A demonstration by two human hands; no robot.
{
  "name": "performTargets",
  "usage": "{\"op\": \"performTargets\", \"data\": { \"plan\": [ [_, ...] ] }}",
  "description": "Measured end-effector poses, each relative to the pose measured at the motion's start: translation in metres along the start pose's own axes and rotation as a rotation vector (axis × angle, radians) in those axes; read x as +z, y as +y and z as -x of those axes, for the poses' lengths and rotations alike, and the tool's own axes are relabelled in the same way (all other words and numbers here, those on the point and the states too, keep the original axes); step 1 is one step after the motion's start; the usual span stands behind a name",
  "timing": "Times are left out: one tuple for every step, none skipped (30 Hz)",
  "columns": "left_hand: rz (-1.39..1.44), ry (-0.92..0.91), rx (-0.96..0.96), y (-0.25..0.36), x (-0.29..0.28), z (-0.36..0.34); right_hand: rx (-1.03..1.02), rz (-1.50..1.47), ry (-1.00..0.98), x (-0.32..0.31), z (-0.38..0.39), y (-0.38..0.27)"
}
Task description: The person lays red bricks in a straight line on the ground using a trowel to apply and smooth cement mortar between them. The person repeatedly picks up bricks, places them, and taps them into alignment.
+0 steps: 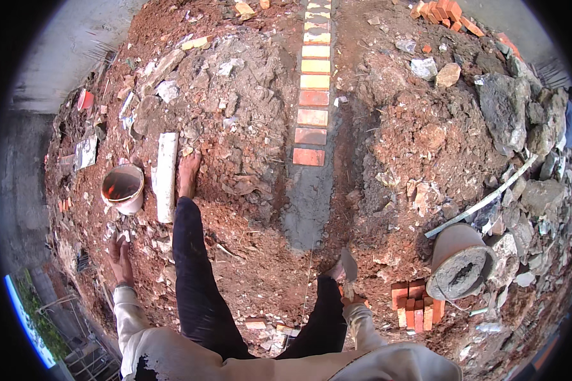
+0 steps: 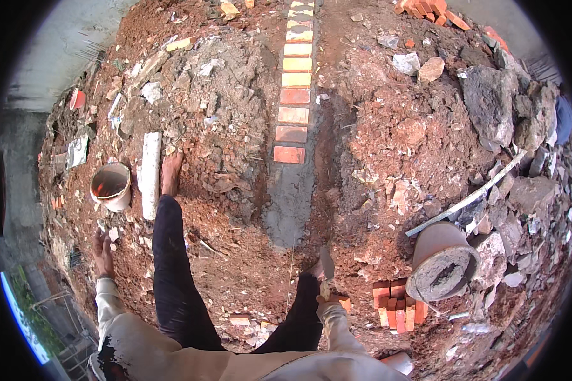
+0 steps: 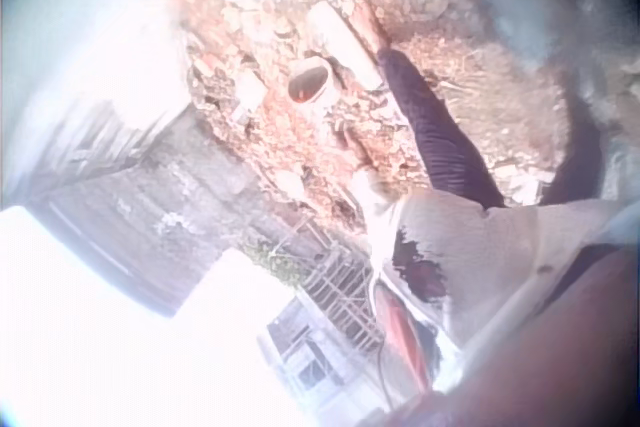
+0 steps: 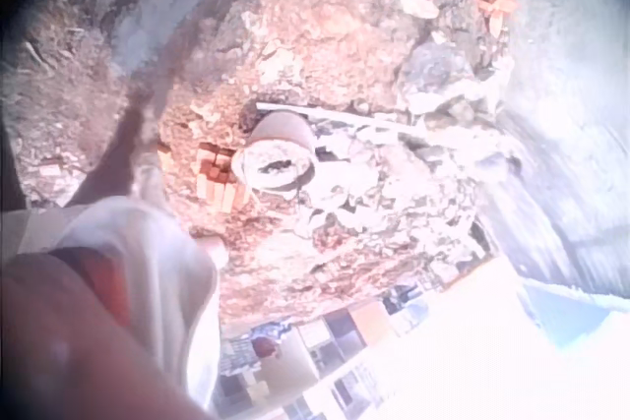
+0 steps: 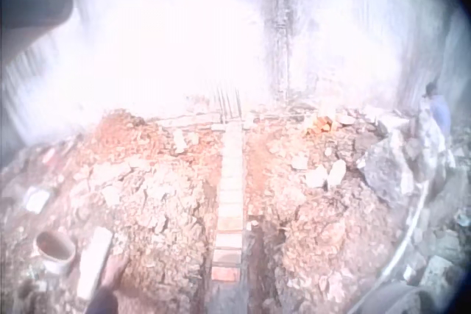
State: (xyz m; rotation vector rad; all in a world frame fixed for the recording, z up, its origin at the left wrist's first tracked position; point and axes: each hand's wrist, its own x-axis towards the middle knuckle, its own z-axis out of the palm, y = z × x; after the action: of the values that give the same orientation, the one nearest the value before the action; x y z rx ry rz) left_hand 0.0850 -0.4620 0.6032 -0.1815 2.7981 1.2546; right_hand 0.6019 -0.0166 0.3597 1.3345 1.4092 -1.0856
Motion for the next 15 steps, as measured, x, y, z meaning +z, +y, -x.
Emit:
{"op": "performTargets", "data": {
  "plan": [
    [-0.054, 0.178, -0.017, -0.002, -0.058, 0.043, 0.032, 0.006, 0.009, -0.01, 0.017, 0.028],
    [-0.045, 0.375, -0.081, -0.019, -0.094, 0.092, 0.04, 0.009, 0.019, -0.015, 0.028, 0.047],
    [0.051, 0.391, -0.048, -0.056, -0.132, 0.132, 0.054, 0.0, 0.023, -0.019, 0.03, 0.076],
    [-0.05, 0.453, -0.18, -0.073, -0.146, 0.168, 0.073, -0.004, 0.034, -0.026, 0.038, 0.09],
    [0.044, 0.468, -0.3, -0.096, -0.144, 0.189, 0.097, -0.007, 0.039, -0.033, 0.049, 0.105],
    [0.148, 0.457, -0.403, -0.111, -0.114, 0.192, 0.142, -0.033, 0.055, -0.036, 0.049, 0.133],
    [0.14, 0.415, -0.42, -0.091, -0.077, 0.203, 0.171, -0.035, 0.064, -0.04, 0.06, 0.147],
    [0.093, 0.366, -0.407, -0.106, -0.051, 0.205, 0.199, -0.04, 0.07, -0.041, 0.068, 0.157],
    [0.05, 0.24, -0.465, -0.119, -0.034, 0.205, 0.22, -0.045, 0.065, -0.037, 0.074, 0.167],
    [0.097, 0.141, -0.479, -0.135, -0.033, 0.207, 0.225, -0.038, 0.035, -0.026, 0.079, 0.171],
    [0.196, 0.042, -0.552, -0.116, 0.004, 0.207, 0.247, -0.031, 0.042, -0.021, 0.083, 0.183],
    [0.138, -0.064, -0.546, -0.1, 0.03, 0.209, 0.264, -0.029, 0.032, -0.012, 0.087, 0.192],
    [0.163, -0.158, -0.497, -0.1, 0.04, 0.212, 0.272, -0.015, 0.006, 0.002, 0.094, 0.197],
    [0.188, -0.257, -0.449, -0.108, 0.047, 0.213, 0.276, -0.004, -0.018, 0.012, 0.093, 0.197],
    [0.115, -0.354, -0.461, -0.114, 0.053, 0.211, 0.283, 0.0, -0.043, 0.024, 0.094, 0.196]
  ]
}}
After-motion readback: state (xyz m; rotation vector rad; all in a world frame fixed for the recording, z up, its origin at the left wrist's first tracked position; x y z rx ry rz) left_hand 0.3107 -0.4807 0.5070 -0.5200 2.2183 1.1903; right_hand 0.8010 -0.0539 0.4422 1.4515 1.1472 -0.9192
